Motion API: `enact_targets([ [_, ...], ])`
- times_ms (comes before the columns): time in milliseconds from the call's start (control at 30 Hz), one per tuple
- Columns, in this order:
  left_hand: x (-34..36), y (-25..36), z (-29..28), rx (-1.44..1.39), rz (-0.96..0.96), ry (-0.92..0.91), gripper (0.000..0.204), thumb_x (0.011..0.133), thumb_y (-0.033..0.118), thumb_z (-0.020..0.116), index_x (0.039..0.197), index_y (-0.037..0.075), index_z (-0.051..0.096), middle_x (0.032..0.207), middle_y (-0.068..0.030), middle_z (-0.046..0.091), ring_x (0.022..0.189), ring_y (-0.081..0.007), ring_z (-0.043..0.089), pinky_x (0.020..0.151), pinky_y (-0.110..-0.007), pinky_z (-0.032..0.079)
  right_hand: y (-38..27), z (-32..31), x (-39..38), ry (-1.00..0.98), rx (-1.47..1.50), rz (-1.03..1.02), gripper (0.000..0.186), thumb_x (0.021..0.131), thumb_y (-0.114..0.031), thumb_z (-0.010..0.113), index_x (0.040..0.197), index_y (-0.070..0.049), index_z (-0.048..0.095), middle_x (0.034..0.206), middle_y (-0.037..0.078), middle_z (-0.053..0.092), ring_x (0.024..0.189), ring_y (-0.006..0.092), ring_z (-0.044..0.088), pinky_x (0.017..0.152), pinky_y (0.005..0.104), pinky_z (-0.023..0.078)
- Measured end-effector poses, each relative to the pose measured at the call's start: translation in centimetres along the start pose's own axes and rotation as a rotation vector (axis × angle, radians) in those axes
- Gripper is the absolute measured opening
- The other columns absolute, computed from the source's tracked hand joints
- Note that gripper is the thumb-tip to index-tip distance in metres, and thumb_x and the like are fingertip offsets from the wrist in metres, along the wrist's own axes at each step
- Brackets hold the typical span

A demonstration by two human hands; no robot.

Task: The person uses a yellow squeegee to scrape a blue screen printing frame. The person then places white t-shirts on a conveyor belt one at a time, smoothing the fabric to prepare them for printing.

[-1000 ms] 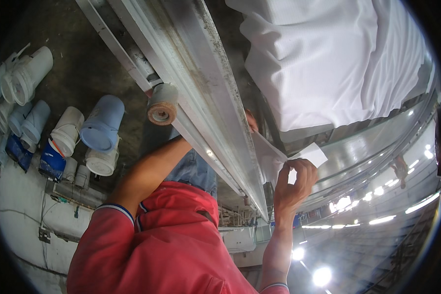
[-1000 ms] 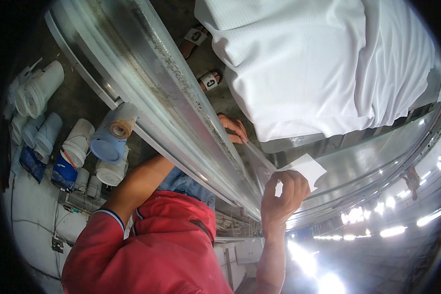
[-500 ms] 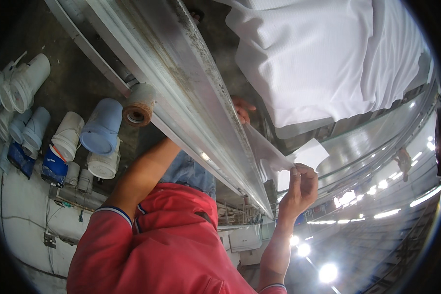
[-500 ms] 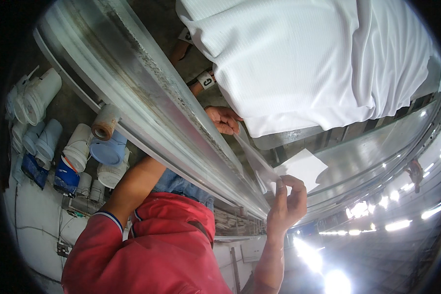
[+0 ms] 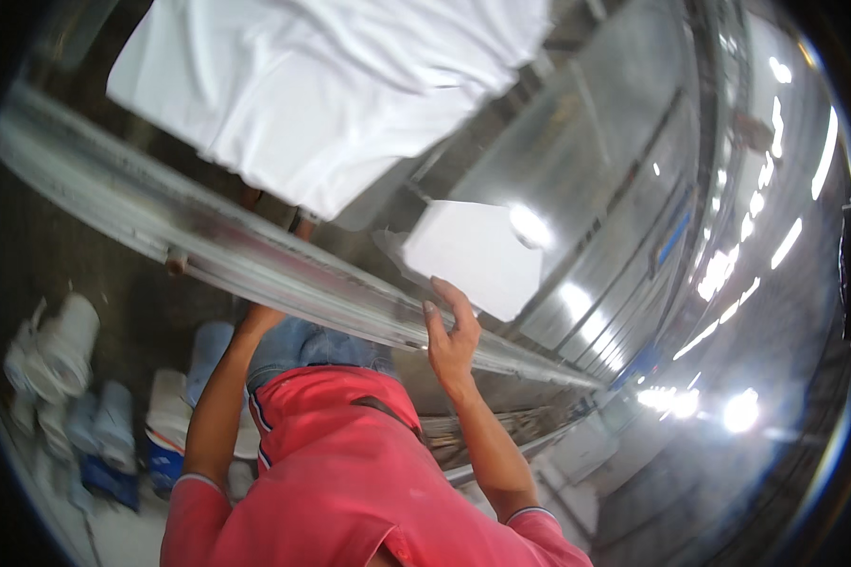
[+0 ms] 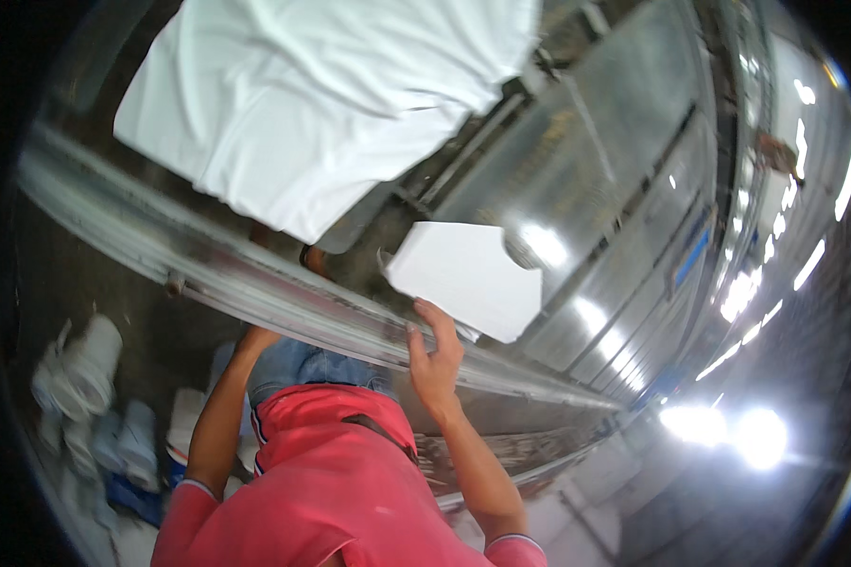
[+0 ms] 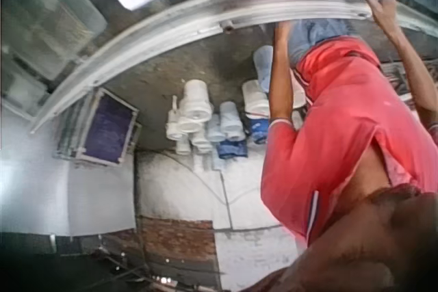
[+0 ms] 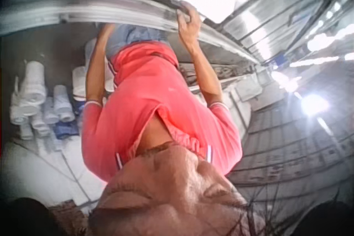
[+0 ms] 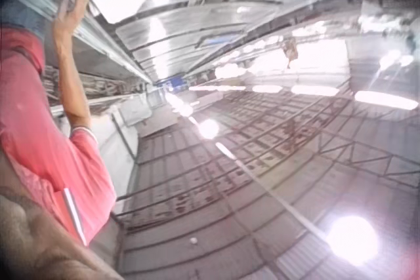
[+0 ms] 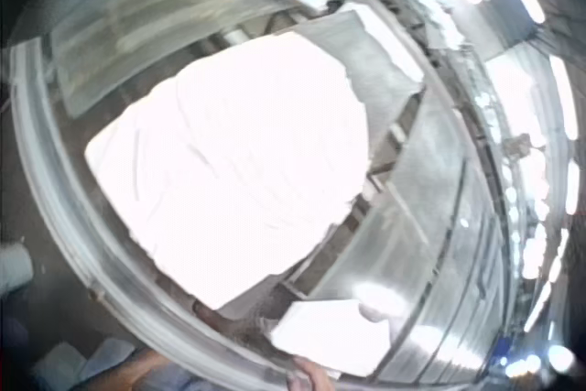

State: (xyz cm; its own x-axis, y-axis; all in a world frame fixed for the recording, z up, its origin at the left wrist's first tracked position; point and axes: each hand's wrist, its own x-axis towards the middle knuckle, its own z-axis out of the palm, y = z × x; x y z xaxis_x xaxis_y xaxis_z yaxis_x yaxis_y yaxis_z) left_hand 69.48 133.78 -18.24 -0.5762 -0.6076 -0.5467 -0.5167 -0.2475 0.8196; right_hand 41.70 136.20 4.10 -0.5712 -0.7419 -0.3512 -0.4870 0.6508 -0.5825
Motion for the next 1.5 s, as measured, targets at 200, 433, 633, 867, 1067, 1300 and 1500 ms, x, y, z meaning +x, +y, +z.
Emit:
enact_targets([
  [200,-5.4,15.5,-9.7,0.096,-0.097,-0.708,0.035,0.085,0.022,0.069,0.115,0.003,0.069,0.115,-0.0178,0.069,0.107,-0.0320,0.066,0.095,-0.037,0.050,17.8,-9.1,-2.3,0.529,0.136,0.457,0.032,0.091,-0.009,0.062,0.119,0.007,0.062,0.116,0.019,0.067,0.109,0.0269,0.063,0.098,0.0363,0.046],
  [433,2.9,28.0,0.4,-0.397,0.136,-0.029,0.039,0.090,0.008,0.064,0.127,-0.005,0.059,0.111,-0.0106,0.070,0.104,-0.0193,0.064,0.096,-0.034,0.048,29.0,-11.3,-2.3,0.600,0.716,0.572,0.063,0.089,-0.015,0.066,0.140,0.012,0.041,0.134,0.023,0.056,0.122,0.0273,0.055,0.103,0.0370,0.042],
  [633,9.8,25.6,5.1,0.059,-0.099,0.112,0.044,0.078,0.020,0.078,0.114,-0.003,0.065,0.098,-0.0136,0.072,0.085,-0.0237,0.068,0.078,-0.036,0.051,27.8,-12.9,-3.1,0.420,0.143,0.565,0.021,0.084,-0.014,0.070,0.092,0.004,0.068,0.085,0.017,0.070,0.076,0.0278,0.068,0.073,0.0382,0.051],
  [867,6.9,28.8,5.9,0.659,-0.032,0.327,0.029,0.072,0.026,0.083,0.076,0.000,0.069,0.070,-0.0152,0.068,0.061,-0.0235,0.064,0.060,-0.039,0.049,23.4,-12.5,-2.7,0.558,0.576,0.161,0.017,0.087,-0.012,0.067,0.082,0.002,0.059,0.074,0.008,0.062,0.066,0.0191,0.061,0.064,0.0346,0.049],
  [1067,3.7,33.8,11.2,-0.270,0.128,-0.111,0.013,0.086,0.012,0.074,0.080,0.004,0.066,0.067,0.0036,0.058,0.056,-0.0047,0.048,0.050,-0.023,0.038,11.5,-14.1,-2.5,0.018,1.249,0.048,0.011,0.091,-0.011,0.065,0.091,-0.002,0.059,0.074,-0.002,0.055,0.065,0.0050,0.051,0.055,0.0222,0.040],
  [1300,-4.1,44.1,2.2,-0.780,0.479,-0.216,0.005,0.089,0.006,0.069,0.092,0.006,0.065,0.072,0.0050,0.061,0.061,-0.0001,0.052,0.051,-0.015,0.038,7.7,-29.7,-10.2,0.482,1.335,-0.254,0.009,0.092,-0.011,0.062,0.099,-0.006,0.059,0.086,0.000,0.059,0.077,0.0072,0.056,0.068,0.0216,0.045],
  [1500,-5.3,59.8,-9.8,-0.532,1.108,0.064,0.013,0.090,0.011,0.071,0.099,0.002,0.069,0.092,-0.0032,0.068,0.082,-0.0097,0.061,0.074,-0.021,0.048,2.9,-46.2,-14.2,0.612,0.983,-0.713,0.013,0.096,-0.019,0.060,0.103,-0.009,0.058,0.090,-0.001,0.058,0.083,0.0093,0.058,0.076,0.0247,0.048],
])
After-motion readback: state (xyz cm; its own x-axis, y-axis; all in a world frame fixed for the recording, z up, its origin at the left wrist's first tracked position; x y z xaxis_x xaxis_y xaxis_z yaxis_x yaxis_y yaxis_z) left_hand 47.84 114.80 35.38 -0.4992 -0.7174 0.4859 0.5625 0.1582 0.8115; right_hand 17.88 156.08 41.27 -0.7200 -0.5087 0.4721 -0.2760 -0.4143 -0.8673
